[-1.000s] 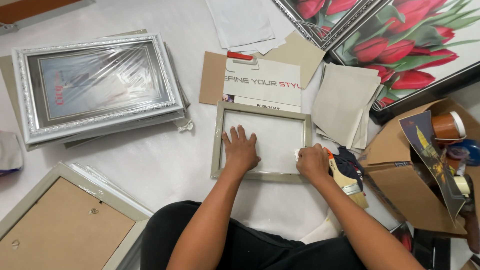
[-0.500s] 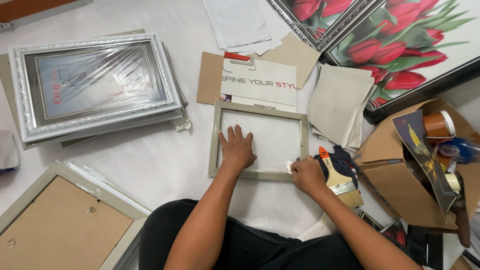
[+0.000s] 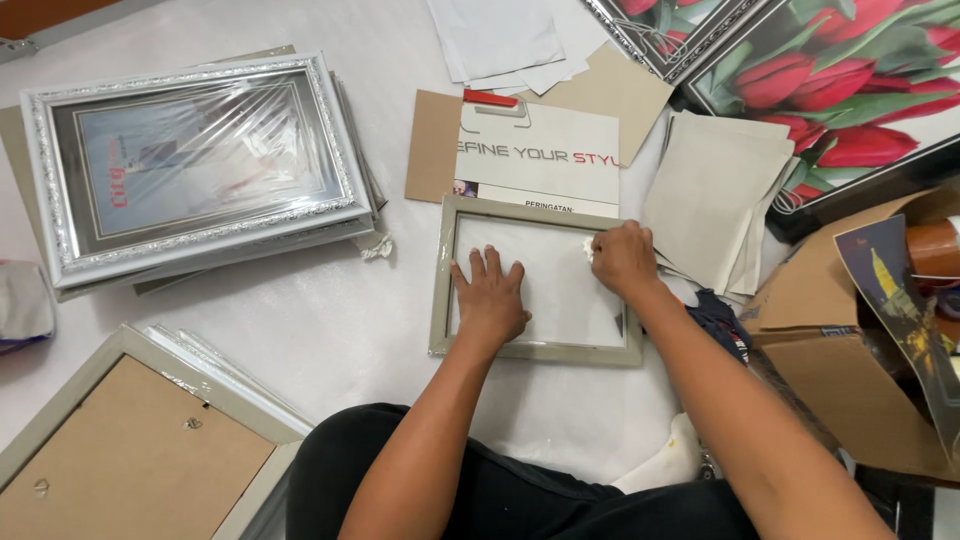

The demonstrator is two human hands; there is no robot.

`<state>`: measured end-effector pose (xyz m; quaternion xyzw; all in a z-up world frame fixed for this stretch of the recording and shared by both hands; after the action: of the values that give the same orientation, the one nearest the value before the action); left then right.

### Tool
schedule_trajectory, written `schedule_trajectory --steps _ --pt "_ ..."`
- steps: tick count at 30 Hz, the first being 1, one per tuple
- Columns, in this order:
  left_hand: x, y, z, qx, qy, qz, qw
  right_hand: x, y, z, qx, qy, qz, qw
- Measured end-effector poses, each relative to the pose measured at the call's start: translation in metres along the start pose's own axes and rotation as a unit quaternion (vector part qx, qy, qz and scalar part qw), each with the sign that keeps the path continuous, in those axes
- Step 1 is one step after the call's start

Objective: Cleaning a picture frame and assembling it with a picture and backboard

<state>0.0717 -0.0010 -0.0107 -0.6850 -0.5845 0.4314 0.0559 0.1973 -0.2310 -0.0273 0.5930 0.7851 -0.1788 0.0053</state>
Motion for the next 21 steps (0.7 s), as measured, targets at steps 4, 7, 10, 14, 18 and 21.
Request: schedule_trajectory --steps 4,7,10,14,18,21 --pt "0.003 0.009 0.008 -0.003 0.018 -0.009 1.0 0.008 0.013 -0.018 0.023 0.007 0.017 1.0" --pt "0.003 0.01 0.009 -0.009 0.036 -0.01 0.999 0.004 0.016 -0.016 0.037 0.029 0.045 0.998" --pt "0.004 0.009 0.009 -0.009 0.045 -0.009 0.999 0.012 0.001 -0.013 0.047 0.051 0.068 0.995" --pt "0.007 0.018 0.017 -0.019 0.051 -0.009 0.998 0.034 -0.038 0.009 0.03 0.004 -0.005 1.0" --pt "0.007 0.018 0.019 -0.025 0.046 -0.007 0.999 0.062 -0.099 0.012 -0.043 0.012 -0.099 0.994" --pt "0.007 0.02 0.022 -0.025 0.049 -0.011 0.998 0.078 -0.13 0.004 -0.017 0.019 -0.114 0.993"
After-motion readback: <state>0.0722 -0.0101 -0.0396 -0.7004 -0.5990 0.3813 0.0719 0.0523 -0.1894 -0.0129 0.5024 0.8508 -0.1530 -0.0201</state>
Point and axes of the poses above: each hand's wrist, its own y-axis towards the middle knuckle, its own z-axis out of the palm, x = y × z, the point moved 7 cm from there along y, towards the middle knuckle, and after that the axes turned 12 degrees about x, right-handed, at the moved point
